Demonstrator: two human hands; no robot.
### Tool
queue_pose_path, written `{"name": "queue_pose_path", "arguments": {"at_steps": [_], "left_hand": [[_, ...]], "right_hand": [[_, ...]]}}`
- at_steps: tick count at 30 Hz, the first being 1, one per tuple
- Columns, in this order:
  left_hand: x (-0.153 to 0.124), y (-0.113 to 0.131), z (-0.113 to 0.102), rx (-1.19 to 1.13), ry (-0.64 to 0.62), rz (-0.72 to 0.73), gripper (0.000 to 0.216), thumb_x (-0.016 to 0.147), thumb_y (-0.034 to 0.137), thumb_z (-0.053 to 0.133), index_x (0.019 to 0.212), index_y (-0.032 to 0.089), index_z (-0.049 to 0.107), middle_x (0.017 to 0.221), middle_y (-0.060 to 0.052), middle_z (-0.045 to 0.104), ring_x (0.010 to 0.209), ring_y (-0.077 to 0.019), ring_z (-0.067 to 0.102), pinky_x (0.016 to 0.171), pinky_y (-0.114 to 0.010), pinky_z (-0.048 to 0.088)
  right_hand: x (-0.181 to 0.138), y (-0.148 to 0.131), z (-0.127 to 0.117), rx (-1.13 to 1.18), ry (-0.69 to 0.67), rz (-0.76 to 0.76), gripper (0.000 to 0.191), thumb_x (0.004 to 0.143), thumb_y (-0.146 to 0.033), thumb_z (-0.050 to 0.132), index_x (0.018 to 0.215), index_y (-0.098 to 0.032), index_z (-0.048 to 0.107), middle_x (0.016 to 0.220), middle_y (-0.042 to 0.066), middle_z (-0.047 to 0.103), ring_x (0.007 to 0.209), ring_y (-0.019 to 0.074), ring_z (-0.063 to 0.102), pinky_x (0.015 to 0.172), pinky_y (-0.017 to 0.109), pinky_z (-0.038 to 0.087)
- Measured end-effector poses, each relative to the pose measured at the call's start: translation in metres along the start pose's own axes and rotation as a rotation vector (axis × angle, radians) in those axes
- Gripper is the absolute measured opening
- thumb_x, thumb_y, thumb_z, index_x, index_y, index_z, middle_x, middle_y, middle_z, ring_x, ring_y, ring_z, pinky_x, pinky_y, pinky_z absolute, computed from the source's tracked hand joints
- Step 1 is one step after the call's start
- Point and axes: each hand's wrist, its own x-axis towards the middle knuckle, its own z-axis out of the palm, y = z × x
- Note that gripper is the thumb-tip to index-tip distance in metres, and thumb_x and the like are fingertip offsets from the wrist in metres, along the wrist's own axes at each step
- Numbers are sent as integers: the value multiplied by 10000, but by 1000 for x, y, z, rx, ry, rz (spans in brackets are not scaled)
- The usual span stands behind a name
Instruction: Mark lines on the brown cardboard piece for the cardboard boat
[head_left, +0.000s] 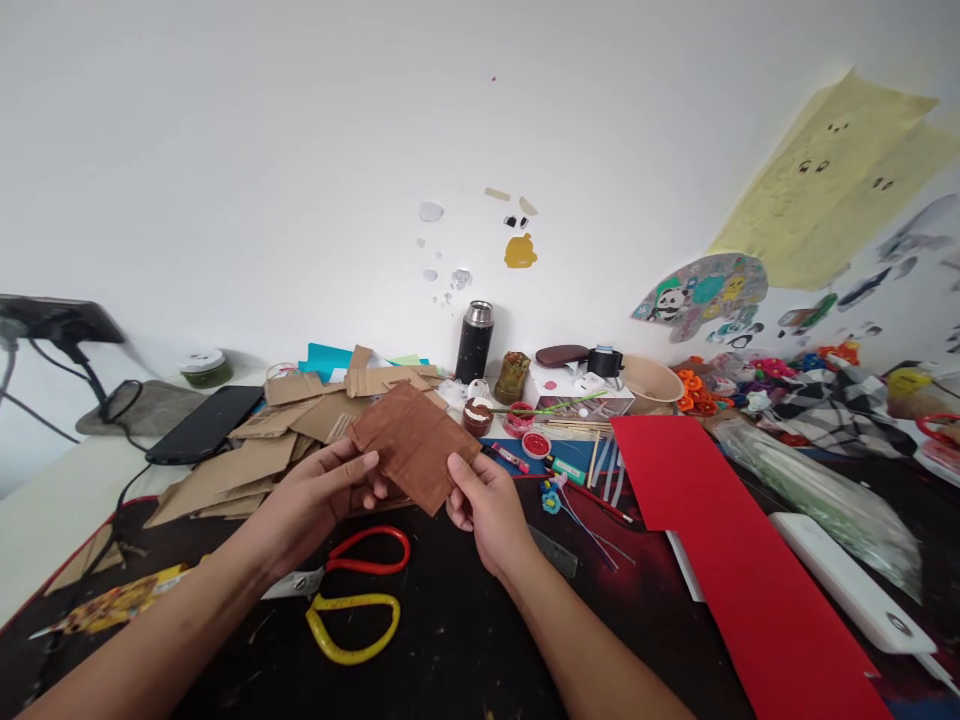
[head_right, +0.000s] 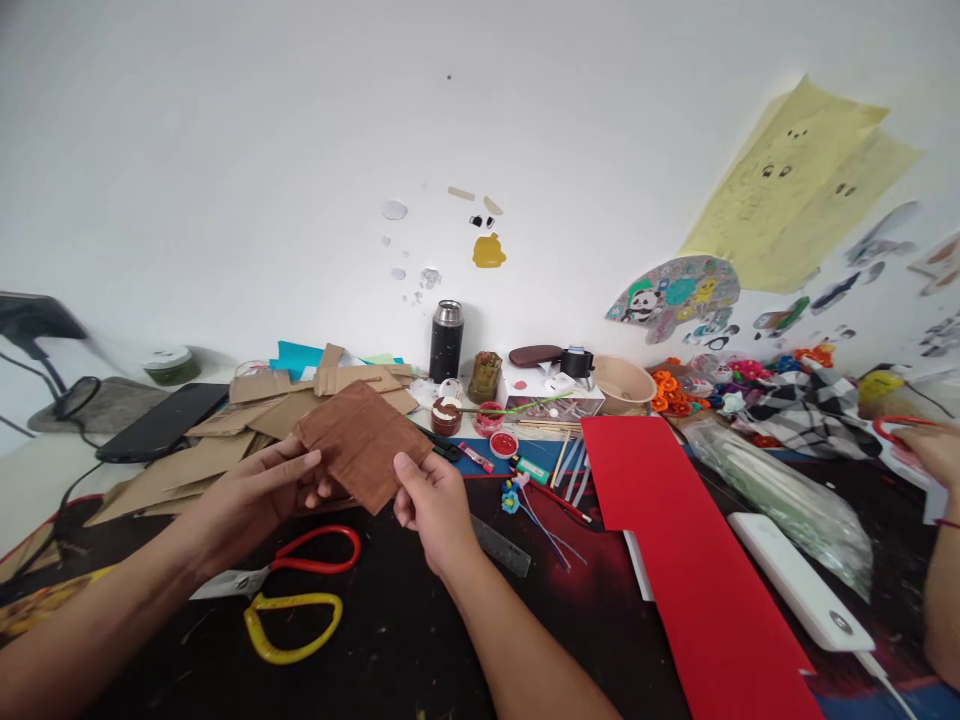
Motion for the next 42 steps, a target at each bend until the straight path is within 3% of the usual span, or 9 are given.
{"name": "queue_pose_path", "arguments": {"at_steps": [6, 10, 16, 21, 27, 32, 36, 39, 42], "left_hand": [[3, 4, -4, 3, 62, 38, 567, 587, 526, 1149, 880, 169, 821, 641, -23, 716, 563, -140, 612, 569, -261, 574], [4, 8, -7, 23, 97, 74, 550, 574, 515, 1145, 832, 180, 793, 612, 7, 679, 535, -127, 579, 541, -257, 567], [6, 5, -9, 57, 118, 83, 571, 590, 536, 1119, 905, 184, 801, 660, 22, 667, 518, -109, 538, 494, -233, 496], [7, 12, -16, 110, 121, 138, 588, 706, 721, 1021, 809, 207, 753, 674, 12, 646, 588, -140, 579, 515, -236, 479], [3, 32, -26, 173, 160, 154, 486, 689, 541, 1079, 845, 193, 778, 712, 33, 648, 578, -103, 525, 502, -204, 417], [-2, 30, -22, 166, 137, 116, 537, 661, 605, 1062, 819, 206, 740, 651, 28, 635, 551, -136, 571, 490, -230, 446], [-6, 21, -13, 166, 122, 94, 609, 596, 649, 1082, 823, 210, 728, 683, -1, 686, 579, -161, 633, 528, -261, 516], [-8, 28, -15, 195, 147, 111, 673, 605, 726, 1067, 919, 195, 799, 794, -63, 771, 644, -200, 696, 564, -301, 566], [-7, 52, -30, 232, 249, 203, 824, 627, 811, 1029, 1175, 225, 841, 1149, -123, 853, 803, -210, 752, 652, -304, 610]], "right_hand": [[-4, 1, 2, -16, -110, 14, 758, 748, -912, 921, 802, -234, 586, 571, -81, 555, 414, 66, 410, 409, 216, 193], [-2, -3, 0, -8, -73, -6, 776, 783, -932, 880, 751, -238, 534, 590, -69, 569, 419, 61, 408, 412, 214, 189], [1, 0, -1, -67, -47, -5, 782, 770, -925, 890, 715, -250, 498, 526, -89, 493, 417, 64, 371, 420, 221, 165], [1, 0, -3, -92, -37, -35, 765, 786, -929, 875, 724, -250, 530, 517, -97, 471, 420, 69, 351, 426, 233, 168], [-1, -3, -5, -158, -97, -42, 780, 788, -953, 867, 726, -229, 585, 520, -81, 489, 441, 76, 394, 431, 223, 164], [0, -6, -6, -10, -65, -5, 772, 738, -934, 923, 839, -219, 650, 539, -87, 550, 413, 66, 384, 414, 207, 166], [-2, -3, -2, 34, -76, 15, 758, 675, -851, 1024, 793, -211, 634, 514, -80, 553, 392, 60, 395, 403, 196, 163], [-1, -3, -2, 67, -50, 16, 738, 649, -796, 1070, 798, -211, 646, 488, -107, 498, 387, 54, 370, 402, 187, 169], [5, -15, -12, 147, 27, -28, 751, 676, -816, 1045, 810, -232, 591, 525, -137, 454, 417, 37, 321, 415, 169, 198]]}}
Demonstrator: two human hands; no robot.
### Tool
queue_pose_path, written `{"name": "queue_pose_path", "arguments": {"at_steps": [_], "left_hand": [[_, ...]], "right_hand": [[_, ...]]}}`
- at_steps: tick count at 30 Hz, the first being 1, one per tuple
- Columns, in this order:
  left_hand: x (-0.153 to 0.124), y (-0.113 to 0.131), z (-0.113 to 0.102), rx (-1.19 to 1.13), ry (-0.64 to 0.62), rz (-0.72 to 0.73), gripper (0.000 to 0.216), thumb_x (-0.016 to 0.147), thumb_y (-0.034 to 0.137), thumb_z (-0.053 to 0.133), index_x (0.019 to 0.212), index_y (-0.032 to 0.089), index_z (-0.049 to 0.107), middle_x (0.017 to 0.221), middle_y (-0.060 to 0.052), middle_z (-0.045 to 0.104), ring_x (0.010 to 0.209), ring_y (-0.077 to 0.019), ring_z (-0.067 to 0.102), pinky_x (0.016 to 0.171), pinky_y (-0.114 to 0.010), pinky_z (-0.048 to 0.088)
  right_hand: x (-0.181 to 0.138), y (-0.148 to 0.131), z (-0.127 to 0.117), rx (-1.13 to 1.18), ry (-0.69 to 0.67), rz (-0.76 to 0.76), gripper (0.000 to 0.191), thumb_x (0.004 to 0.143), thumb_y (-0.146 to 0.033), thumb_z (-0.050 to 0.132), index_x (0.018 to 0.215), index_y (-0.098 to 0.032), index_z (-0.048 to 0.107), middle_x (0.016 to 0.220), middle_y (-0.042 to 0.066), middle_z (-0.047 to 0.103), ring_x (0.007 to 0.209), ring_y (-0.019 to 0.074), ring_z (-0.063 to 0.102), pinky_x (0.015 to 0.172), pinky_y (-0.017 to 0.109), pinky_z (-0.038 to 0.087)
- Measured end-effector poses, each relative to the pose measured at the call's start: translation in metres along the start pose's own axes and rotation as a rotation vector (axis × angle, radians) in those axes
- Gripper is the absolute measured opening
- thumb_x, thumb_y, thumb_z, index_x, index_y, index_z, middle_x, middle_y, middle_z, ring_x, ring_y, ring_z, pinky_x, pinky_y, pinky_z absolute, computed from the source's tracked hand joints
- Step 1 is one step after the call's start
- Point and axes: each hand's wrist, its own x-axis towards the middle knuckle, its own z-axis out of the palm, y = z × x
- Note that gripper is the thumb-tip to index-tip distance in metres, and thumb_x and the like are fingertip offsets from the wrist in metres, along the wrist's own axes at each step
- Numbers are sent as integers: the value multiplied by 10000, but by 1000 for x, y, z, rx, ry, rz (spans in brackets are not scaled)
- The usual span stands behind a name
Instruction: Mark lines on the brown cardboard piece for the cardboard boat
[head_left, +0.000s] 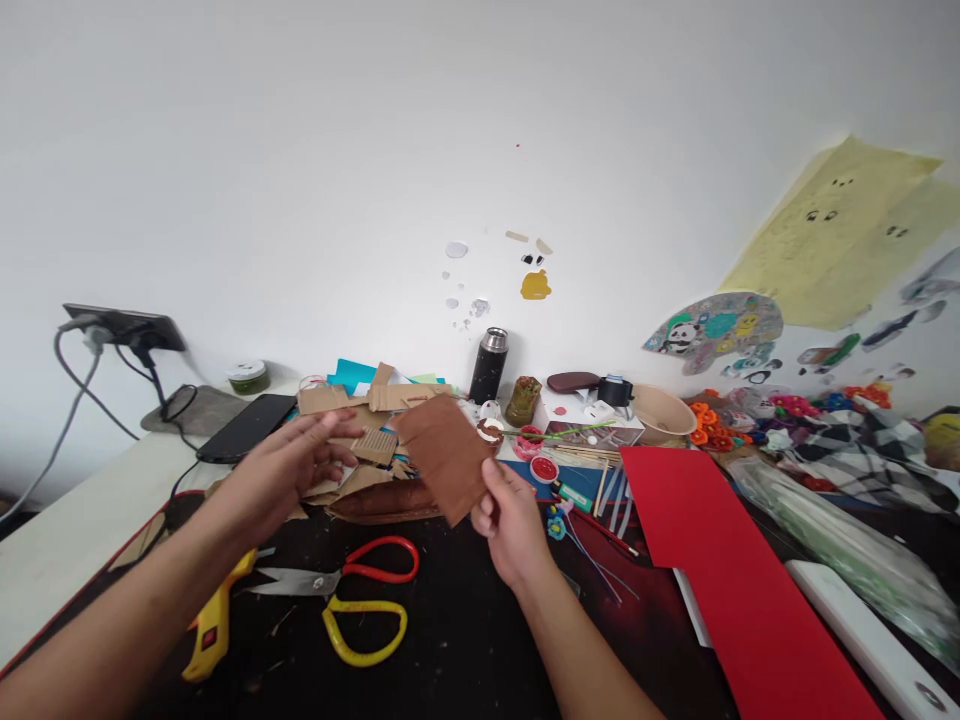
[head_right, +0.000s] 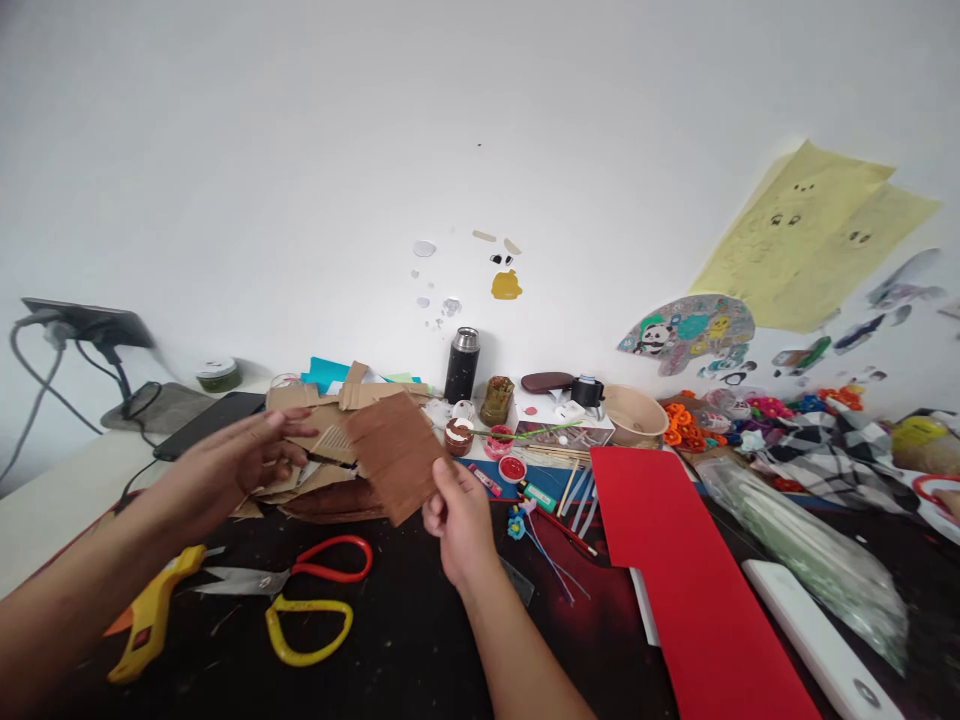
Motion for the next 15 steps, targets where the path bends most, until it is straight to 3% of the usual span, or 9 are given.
{"name": "queue_pose_path", "arguments": {"at_steps": [3, 6, 9, 13, 15], "left_hand": [[15, 18, -23, 77, 65, 68, 890, 548, 831, 1046, 1168, 232, 822, 1128, -89, 835, 830, -195, 723, 687, -286, 604], [31, 21, -37, 217, 53, 104, 872, 587, 841, 1013, 1180, 228, 828, 1087, -79, 831, 837, -207, 710, 708, -308, 602], [51, 14, -41, 406, -13, 119, 752, 738, 810, 947, 1189, 220, 839, 1110, -86, 839, 924, -252, 746, 765, -349, 623], [84, 11, -41, 692, -102, 134, 394, 1089, 526, 790, 1288, 187, 768, 1247, -82, 801, 1039, -250, 783, 920, -458, 680], [94, 10, -38, 802, -132, 192, 439, 998, 622, 840, 1122, 202, 804, 1132, -76, 829, 1011, -279, 777, 931, -451, 663]], "right_hand": [[7, -21, -14, 139, 106, -77, 788, 640, -742, 1100, 772, -236, 510, 557, -142, 451, 439, 28, 326, 413, 154, 239], [9, -38, -24, 288, 167, -61, 777, 623, -637, 1146, 730, -232, 492, 555, -136, 467, 435, 32, 367, 405, 157, 307], [8, -44, -28, 362, 192, -36, 721, 687, -569, 1136, 718, -232, 499, 543, -130, 477, 427, 42, 377, 392, 167, 327], [7, -42, -30, 381, 175, -10, 642, 759, -496, 1112, 739, -225, 530, 542, -130, 475, 422, 43, 380, 394, 163, 321], [8, -42, -32, 371, 186, -9, 649, 763, -516, 1108, 746, -226, 527, 548, -132, 468, 423, 42, 372, 396, 163, 319]]}}
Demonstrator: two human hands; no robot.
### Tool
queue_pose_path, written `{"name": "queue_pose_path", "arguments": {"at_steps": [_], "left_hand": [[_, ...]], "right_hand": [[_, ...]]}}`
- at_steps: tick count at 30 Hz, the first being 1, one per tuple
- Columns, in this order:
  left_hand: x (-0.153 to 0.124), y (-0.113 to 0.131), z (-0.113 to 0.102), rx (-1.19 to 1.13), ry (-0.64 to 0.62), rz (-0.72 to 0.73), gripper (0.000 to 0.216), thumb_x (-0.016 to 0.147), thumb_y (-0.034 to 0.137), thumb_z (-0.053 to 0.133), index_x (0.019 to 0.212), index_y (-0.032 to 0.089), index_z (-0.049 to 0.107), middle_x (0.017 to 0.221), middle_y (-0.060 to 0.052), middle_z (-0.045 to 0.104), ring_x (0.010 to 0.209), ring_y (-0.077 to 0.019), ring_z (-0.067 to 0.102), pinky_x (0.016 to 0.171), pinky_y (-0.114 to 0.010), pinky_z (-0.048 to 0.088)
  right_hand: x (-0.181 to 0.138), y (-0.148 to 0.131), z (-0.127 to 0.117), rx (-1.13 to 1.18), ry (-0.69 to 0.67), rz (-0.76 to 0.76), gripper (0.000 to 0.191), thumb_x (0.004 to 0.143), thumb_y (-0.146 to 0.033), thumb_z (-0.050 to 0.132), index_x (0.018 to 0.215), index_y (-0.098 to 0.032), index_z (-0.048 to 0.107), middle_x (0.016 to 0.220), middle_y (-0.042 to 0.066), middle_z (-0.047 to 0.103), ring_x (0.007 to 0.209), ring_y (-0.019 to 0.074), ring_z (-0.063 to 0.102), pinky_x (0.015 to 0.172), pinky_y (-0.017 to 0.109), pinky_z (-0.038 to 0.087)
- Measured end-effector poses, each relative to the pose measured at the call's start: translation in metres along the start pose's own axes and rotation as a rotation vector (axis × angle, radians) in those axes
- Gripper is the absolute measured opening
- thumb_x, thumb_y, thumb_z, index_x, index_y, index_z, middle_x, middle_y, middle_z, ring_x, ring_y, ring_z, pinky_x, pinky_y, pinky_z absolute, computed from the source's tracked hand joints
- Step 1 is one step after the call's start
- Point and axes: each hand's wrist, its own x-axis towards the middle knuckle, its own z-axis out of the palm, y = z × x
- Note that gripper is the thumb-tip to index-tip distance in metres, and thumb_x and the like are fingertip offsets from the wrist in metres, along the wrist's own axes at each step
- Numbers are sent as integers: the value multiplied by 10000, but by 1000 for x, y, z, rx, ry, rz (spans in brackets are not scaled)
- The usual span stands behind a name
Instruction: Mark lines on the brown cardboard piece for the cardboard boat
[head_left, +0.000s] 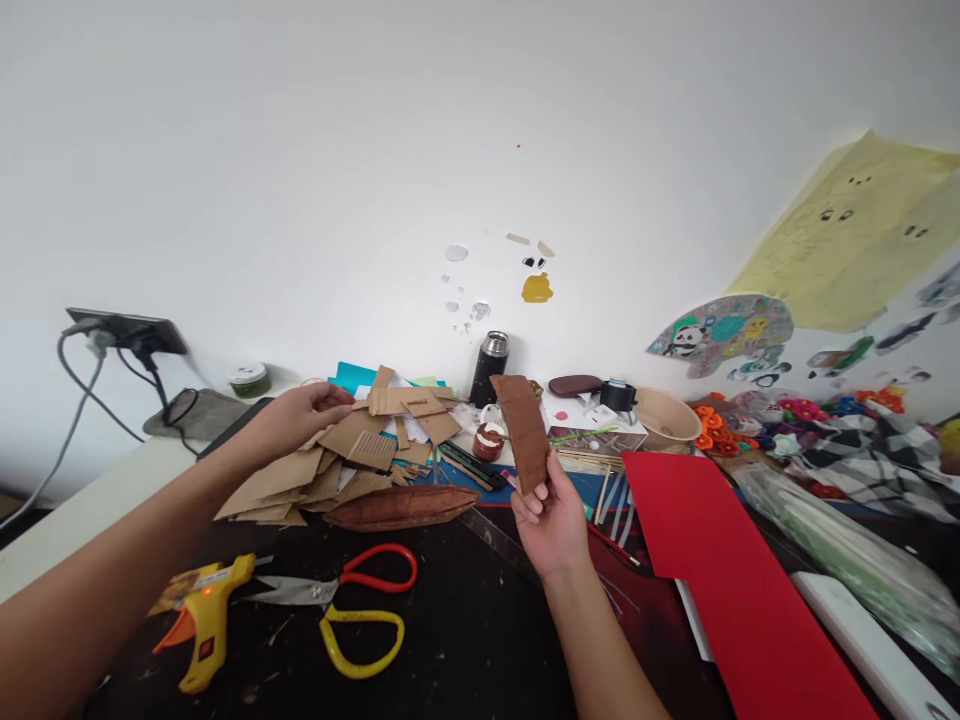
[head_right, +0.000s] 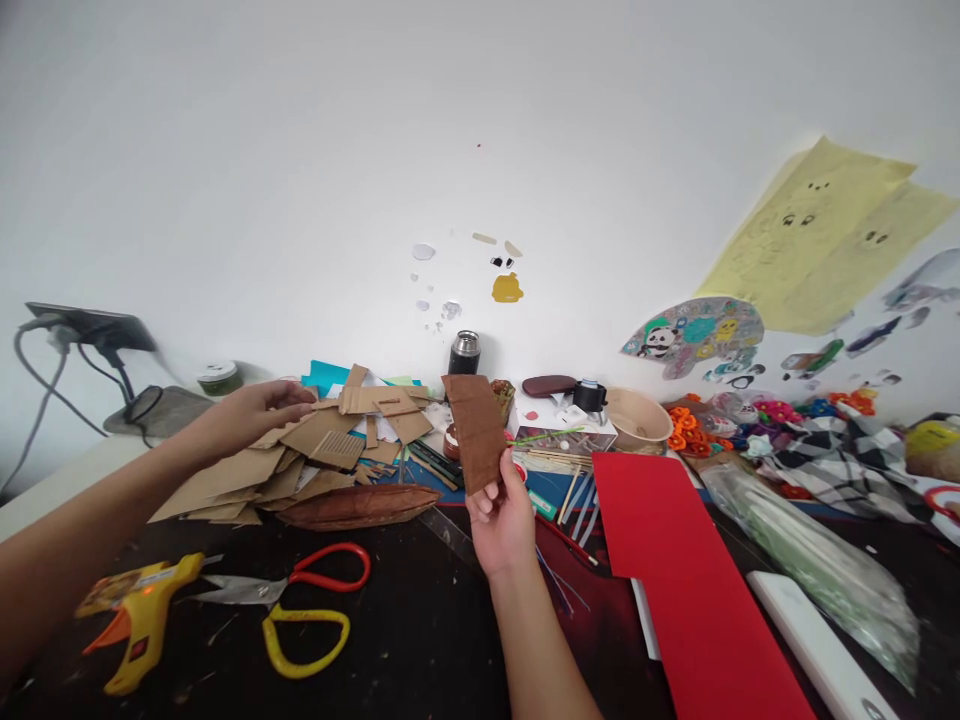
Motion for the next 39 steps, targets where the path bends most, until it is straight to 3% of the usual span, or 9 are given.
{"name": "queue_pose_path", "arguments": {"at_steps": [3, 5, 7, 10, 14, 20, 25, 33, 39], "left_hand": [[-5, 4, 16, 126, -79, 130, 560, 819, 808, 850, 976, 271, 846, 971, -75, 847, 997, -342, 791, 922, -432, 643], [-20, 7, 35, 206, -151, 218, 575, 794, 768, 872, 1131, 303, 882, 1178, -108, 877, 1198, -398, 789, 1070, -480, 612], [-36, 7, 54, 277, -219, 290, 706, 777, 730, 895, 1343, 309, 854, 1484, -149, 815, 1479, -465, 671, 1259, -566, 504], [-54, 3, 73, 363, -300, 350, 857, 813, 727, 878, 1529, 270, 761, 1671, -203, 696, 1629, -514, 536, 1341, -654, 403], [-61, -2, 80, 442, -376, 396, 808, 869, 608, 865, 1584, 264, 711, 1586, -202, 739, 1538, -489, 615, 1313, -641, 430], [-66, 1, 82, 475, -441, 441, 540, 956, 433, 766, 1460, 239, 759, 1423, -184, 799, 1399, -439, 694, 1233, -557, 510], [-72, 4, 76, 423, -509, 469, 546, 951, 395, 774, 1485, 284, 740, 1552, -150, 763, 1455, -409, 692, 1262, -519, 505], [-87, 5, 71, 317, -623, 448, 522, 916, 377, 826, 1431, 312, 774, 1474, -109, 803, 1362, -374, 752, 1163, -456, 570], [-79, 1, 78, 366, -495, 486, 492, 916, 351, 797, 1405, 300, 790, 1467, -125, 804, 1414, -405, 718, 1248, -511, 523]], "right_hand": [[1, -2, -2, -15, 4, -10, 665, 754, -546, 1108, 750, -231, 522, 558, -131, 456, 430, 45, 361, 404, 170, 317], [2, -2, -3, -31, -7, -6, 659, 756, -537, 1107, 750, -231, 523, 562, -128, 450, 435, 46, 357, 410, 177, 312], [1, -1, -2, -53, -20, 2, 642, 766, -522, 1099, 751, -231, 526, 566, -126, 448, 437, 48, 354, 416, 185, 308], [0, 2, -1, -65, -30, 5, 640, 737, -521, 1105, 750, -231, 534, 569, -125, 447, 438, 48, 350, 414, 189, 290], [0, 6, 0, -72, -38, 21, 628, 729, -529, 1104, 787, -239, 550, 561, -134, 447, 436, 53, 361, 412, 180, 285], [-1, 15, 0, -114, -26, 71, 661, 712, -569, 1111, 811, -244, 545, 552, -139, 467, 428, 48, 358, 411, 167, 276], [-3, 18, 3, -157, -3, 82, 641, 773, -562, 1077, 791, -246, 520, 553, -133, 448, 427, 52, 346, 413, 177, 264], [-5, 23, 4, -190, -54, 73, 657, 746, -586, 1083, 783, -244, 523, 565, -126, 437, 441, 47, 320, 415, 176, 231], [-6, 28, 4, -221, -100, 66, 693, 703, -644, 1091, 780, -240, 533, 559, -125, 450, 454, 46, 295, 422, 179, 222]]}}
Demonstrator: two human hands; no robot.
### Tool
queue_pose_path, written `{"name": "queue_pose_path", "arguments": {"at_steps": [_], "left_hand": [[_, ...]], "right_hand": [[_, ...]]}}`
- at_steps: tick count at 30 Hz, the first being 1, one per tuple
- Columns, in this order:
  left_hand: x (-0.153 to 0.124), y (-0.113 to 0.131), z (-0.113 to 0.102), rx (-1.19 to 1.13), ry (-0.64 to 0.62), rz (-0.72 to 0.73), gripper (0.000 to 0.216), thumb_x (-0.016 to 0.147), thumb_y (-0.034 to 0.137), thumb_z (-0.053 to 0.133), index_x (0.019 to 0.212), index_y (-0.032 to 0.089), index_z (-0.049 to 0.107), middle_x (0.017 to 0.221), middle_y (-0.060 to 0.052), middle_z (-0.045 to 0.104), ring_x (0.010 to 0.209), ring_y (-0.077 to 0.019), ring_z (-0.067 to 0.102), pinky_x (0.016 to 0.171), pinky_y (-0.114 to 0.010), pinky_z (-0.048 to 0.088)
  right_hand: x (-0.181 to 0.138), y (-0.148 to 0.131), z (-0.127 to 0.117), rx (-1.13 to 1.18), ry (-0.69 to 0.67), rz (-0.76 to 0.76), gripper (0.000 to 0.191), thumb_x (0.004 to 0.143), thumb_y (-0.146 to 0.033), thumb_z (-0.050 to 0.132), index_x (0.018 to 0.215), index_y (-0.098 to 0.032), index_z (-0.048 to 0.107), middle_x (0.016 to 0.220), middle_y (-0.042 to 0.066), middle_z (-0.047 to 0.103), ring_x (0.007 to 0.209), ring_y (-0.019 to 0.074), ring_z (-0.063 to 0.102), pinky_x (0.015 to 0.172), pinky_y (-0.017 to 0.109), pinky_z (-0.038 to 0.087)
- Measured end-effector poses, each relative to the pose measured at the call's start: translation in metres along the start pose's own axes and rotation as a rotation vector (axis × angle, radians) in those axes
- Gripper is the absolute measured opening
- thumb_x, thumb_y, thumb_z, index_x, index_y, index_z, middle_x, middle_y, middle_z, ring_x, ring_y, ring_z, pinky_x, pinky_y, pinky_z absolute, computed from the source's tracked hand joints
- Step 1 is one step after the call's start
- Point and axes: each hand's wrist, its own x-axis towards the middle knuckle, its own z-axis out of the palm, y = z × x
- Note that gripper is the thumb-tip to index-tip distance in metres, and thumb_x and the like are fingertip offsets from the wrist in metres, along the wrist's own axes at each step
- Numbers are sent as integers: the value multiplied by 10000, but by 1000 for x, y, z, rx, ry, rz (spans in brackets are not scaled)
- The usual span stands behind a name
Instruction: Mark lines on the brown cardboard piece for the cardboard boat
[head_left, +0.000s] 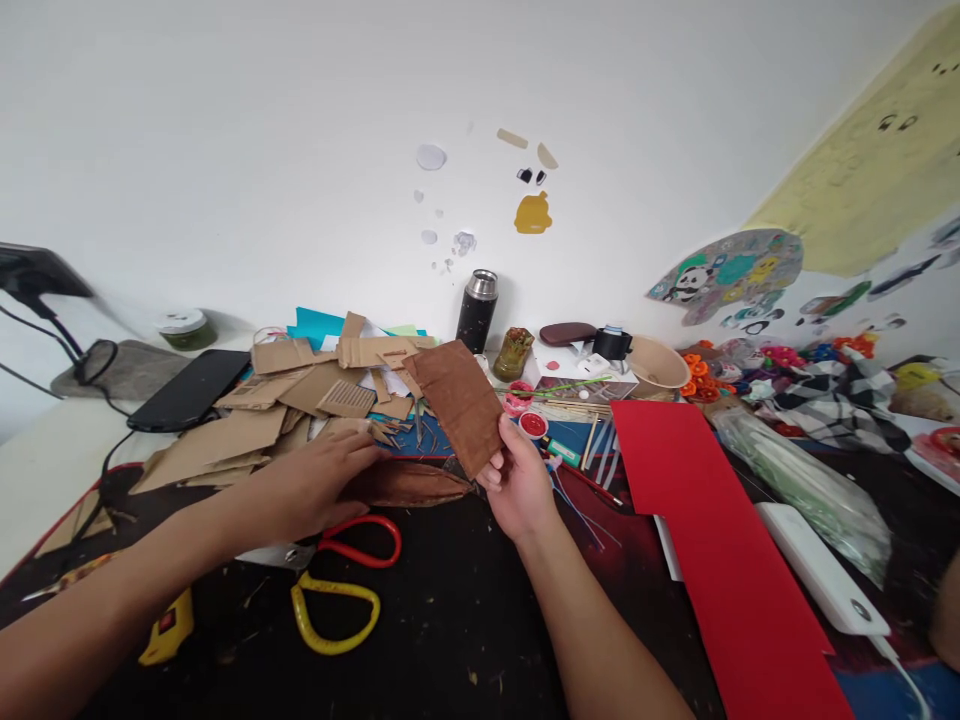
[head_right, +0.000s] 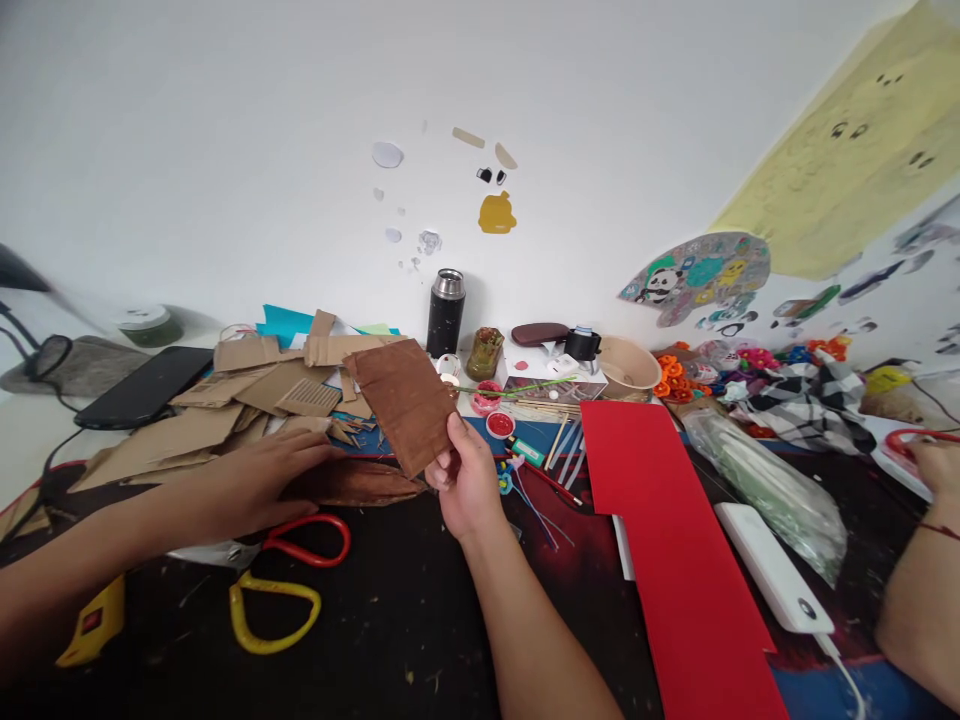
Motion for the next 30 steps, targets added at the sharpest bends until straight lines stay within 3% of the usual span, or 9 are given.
{"name": "queue_pose_path", "arguments": {"at_steps": [6, 14, 17, 19, 21, 23, 27, 30], "left_hand": [[4, -2, 3, 23, -1, 5, 624, 896, 316, 787, 1518, 299, 735, 1575, -139, 762, 1473, -418, 691, 1281, -532, 510], [-13, -13, 26, -22, -6, -29, 614, 867, 365, 795, 1479, 311, 770, 1542, -144, 781, 1435, -426, 710, 1276, -544, 515], [-13, -10, 15, -117, 5, -60, 751, 905, 487, 841, 1625, 329, 695, 1662, -147, 718, 1530, -447, 654, 1314, -572, 483], [-11, -2, 0, -226, 83, -121, 806, 874, 625, 893, 1602, 324, 725, 1644, -151, 734, 1521, -468, 654, 1298, -573, 497], [-6, 11, -16, -412, 240, -257, 786, 801, 742, 921, 1467, 339, 815, 1493, -129, 822, 1369, -454, 731, 1163, -511, 598], [1, 26, -28, -645, 285, -355, 706, 759, 799, 934, 1297, 346, 877, 1207, -105, 888, 1145, -422, 783, 958, -457, 665], [15, 47, -36, -925, 414, -378, 619, 730, 868, 926, 878, 272, 854, 808, -79, 781, 794, -297, 697, 705, -363, 604], [20, 50, -31, -955, 460, -389, 686, 753, 933, 863, 820, 253, 802, 761, -69, 736, 718, -254, 632, 653, -347, 555]], "right_hand": [[0, 2, 2, -23, -9, -10, 701, 704, -667, 1083, 776, -240, 533, 559, -122, 451, 457, 46, 292, 422, 179, 214], [-2, 6, 2, -65, -20, 5, 686, 741, -690, 1053, 789, -240, 538, 562, -120, 458, 455, 47, 305, 424, 182, 212], [-2, 6, 3, -89, -30, -4, 696, 735, -703, 1052, 786, -242, 534, 557, -121, 459, 452, 46, 302, 422, 184, 212], [-2, 6, 3, -105, -38, -18, 709, 723, -730, 1051, 782, -241, 541, 553, -121, 462, 444, 46, 311, 416, 185, 213], [-3, 7, 4, -125, -39, -33, 715, 720, -752, 1046, 775, -239, 550, 553, -118, 468, 438, 46, 325, 413, 185, 214], [-3, 7, 5, -154, -34, -46, 692, 726, -755, 1039, 792, -237, 585, 551, -117, 468, 437, 47, 326, 414, 183, 211], [-6, 10, 7, -210, -28, -54, 638, 728, -719, 1042, 820, -228, 644, 528, -112, 472, 438, 54, 317, 412, 188, 203], [-6, 11, 8, -222, -20, -58, 641, 714, -705, 1050, 784, -229, 627, 517, -107, 480, 438, 56, 320, 408, 191, 207]]}}
